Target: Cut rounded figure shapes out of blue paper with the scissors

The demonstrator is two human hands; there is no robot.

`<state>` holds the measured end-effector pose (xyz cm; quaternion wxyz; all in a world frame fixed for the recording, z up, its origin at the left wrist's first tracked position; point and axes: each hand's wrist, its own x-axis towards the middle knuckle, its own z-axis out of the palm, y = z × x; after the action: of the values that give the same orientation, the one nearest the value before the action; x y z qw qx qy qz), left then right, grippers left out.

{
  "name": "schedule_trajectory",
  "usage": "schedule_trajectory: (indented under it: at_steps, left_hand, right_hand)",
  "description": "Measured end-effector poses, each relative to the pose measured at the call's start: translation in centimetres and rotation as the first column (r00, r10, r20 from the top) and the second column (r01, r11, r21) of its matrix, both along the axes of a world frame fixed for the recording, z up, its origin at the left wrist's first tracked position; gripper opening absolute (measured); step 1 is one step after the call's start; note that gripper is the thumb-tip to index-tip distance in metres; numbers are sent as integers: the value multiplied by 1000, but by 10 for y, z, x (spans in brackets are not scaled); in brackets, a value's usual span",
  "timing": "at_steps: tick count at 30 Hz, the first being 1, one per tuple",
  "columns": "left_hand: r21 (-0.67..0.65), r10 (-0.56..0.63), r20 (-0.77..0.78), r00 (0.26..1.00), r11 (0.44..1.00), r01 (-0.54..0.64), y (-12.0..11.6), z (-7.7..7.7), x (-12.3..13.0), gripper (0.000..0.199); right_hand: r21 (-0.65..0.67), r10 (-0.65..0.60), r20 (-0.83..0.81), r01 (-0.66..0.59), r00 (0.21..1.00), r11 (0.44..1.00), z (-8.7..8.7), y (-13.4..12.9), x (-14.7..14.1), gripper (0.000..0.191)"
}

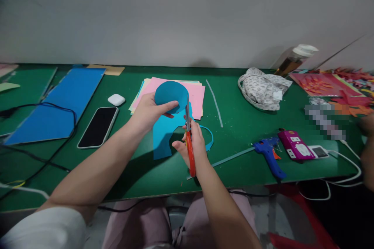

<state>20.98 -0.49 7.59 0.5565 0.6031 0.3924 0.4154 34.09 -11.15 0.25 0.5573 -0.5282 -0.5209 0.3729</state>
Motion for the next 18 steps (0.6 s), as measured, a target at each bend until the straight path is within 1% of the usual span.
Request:
schedule_trajectory:
  at_steps: [4,7,12,18]
  left_hand:
    - [20,-14,-64,998,1000,15,2,3,-3,36]
    - [12,-53,-100,994,998,54,2,6,-5,36]
    - [8,-77,-106,991,997,78,1,9,-7,35]
    - [20,-82,-114,990,996,85,0,8,-7,35]
  right_hand:
    - [4,5,-23,-5,1000,1000,0,0,2,85]
    - [19,-2,-13,3,1000,1000,1,0,3,84]
    - [12,-9,-6,9,1000,1000,1,0,3,87]
    - [12,-5,14,5,1000,1000,1,0,3,91]
